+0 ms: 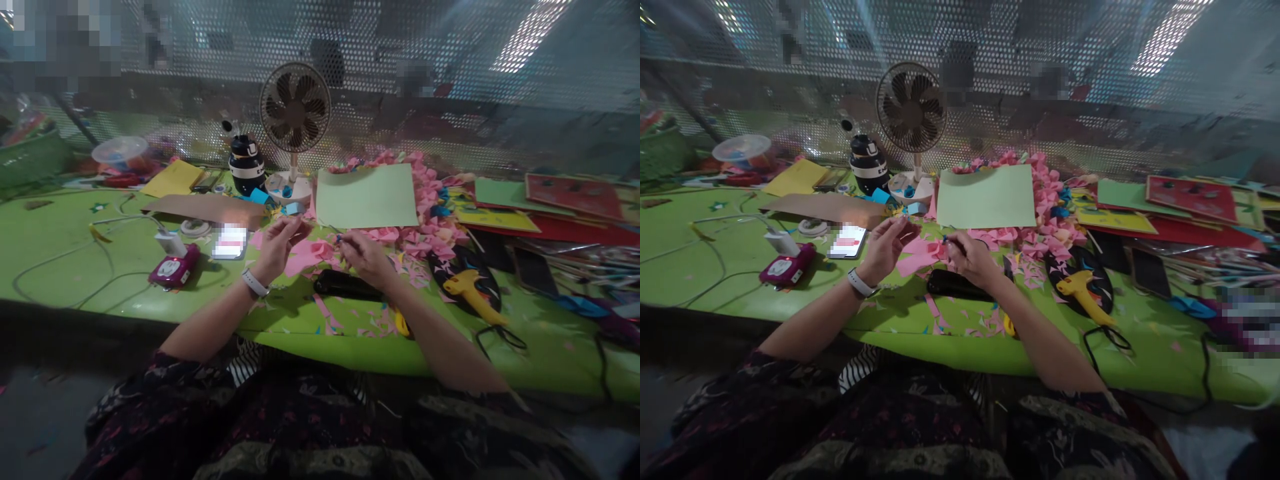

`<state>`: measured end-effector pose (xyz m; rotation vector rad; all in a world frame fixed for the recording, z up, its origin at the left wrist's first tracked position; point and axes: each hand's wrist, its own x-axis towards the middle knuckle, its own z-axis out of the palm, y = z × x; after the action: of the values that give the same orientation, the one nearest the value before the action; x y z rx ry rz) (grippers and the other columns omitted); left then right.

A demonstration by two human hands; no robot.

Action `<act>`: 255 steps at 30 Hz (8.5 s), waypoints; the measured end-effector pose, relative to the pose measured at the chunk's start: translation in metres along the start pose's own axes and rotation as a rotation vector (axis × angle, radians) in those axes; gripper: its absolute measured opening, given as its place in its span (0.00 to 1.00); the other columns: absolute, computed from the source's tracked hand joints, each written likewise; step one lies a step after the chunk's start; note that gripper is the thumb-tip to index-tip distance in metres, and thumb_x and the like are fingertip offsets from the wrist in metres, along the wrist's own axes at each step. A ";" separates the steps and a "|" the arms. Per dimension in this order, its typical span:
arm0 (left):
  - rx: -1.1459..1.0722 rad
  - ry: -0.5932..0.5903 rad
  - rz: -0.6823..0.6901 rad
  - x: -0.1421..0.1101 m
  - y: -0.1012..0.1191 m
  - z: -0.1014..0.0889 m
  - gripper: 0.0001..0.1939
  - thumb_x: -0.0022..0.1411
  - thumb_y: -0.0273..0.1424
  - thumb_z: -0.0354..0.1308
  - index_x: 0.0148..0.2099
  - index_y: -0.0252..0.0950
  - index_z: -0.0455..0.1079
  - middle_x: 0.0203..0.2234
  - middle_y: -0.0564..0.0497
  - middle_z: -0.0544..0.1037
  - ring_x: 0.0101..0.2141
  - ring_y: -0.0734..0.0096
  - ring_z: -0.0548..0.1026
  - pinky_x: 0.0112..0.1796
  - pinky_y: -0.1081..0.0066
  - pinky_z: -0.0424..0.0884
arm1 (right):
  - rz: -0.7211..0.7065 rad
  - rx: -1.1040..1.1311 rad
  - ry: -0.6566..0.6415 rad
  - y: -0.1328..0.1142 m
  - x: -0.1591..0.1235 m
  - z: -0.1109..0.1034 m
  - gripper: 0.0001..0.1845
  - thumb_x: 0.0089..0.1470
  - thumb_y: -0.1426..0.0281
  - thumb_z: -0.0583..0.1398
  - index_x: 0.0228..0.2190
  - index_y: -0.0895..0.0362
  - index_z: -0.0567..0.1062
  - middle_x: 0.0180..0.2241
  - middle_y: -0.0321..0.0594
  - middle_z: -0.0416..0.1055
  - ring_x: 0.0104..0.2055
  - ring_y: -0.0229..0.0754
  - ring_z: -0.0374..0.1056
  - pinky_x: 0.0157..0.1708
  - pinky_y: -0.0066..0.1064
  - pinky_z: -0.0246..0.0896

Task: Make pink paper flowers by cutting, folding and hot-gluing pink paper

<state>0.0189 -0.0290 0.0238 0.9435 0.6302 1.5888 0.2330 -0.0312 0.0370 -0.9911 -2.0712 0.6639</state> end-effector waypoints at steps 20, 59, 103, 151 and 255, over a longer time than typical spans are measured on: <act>0.022 -0.646 -0.514 -0.017 0.002 0.011 0.21 0.60 0.44 0.59 0.23 0.33 0.66 0.11 0.54 0.68 0.12 0.77 0.66 0.16 0.76 0.61 | 0.255 0.541 -0.221 -0.033 -0.002 0.001 0.11 0.48 0.64 0.64 0.31 0.58 0.73 0.27 0.34 0.67 0.27 0.33 0.59 0.27 0.27 0.51; 0.176 -0.214 -0.290 -0.021 -0.006 0.013 0.16 0.54 0.40 0.69 0.39 0.33 0.77 0.28 0.49 0.81 0.27 0.73 0.79 0.31 0.71 0.77 | 0.171 0.313 0.266 -0.016 -0.002 0.005 0.22 0.56 0.47 0.59 0.30 0.55 0.71 0.20 0.30 0.58 0.21 0.34 0.51 0.21 0.28 0.46; 0.307 -0.198 -0.184 -0.026 0.000 0.016 0.18 0.47 0.41 0.73 0.34 0.31 0.79 0.26 0.46 0.83 0.26 0.68 0.81 0.31 0.70 0.79 | -0.172 -0.199 0.033 -0.010 -0.002 0.007 0.16 0.65 0.63 0.52 0.28 0.56 0.71 0.25 0.37 0.70 0.25 0.37 0.63 0.27 0.28 0.52; 0.369 -0.206 -0.006 -0.020 0.000 0.013 0.16 0.52 0.43 0.70 0.29 0.35 0.75 0.20 0.52 0.79 0.22 0.75 0.77 0.28 0.72 0.75 | -0.240 -0.190 0.048 -0.007 -0.003 0.005 0.11 0.64 0.64 0.56 0.37 0.55 0.77 0.33 0.41 0.77 0.34 0.41 0.71 0.35 0.33 0.65; 0.196 -0.096 0.109 -0.019 -0.009 0.014 0.10 0.50 0.37 0.72 0.31 0.36 0.79 0.23 0.53 0.78 0.24 0.79 0.73 0.29 0.74 0.73 | -0.258 -0.155 0.120 -0.006 -0.005 0.019 0.10 0.63 0.67 0.58 0.45 0.52 0.76 0.42 0.41 0.79 0.42 0.44 0.75 0.43 0.39 0.72</act>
<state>0.0363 -0.0469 0.0190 1.2099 0.6856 1.5870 0.2179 -0.0413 0.0278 -0.8065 -2.1192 0.3086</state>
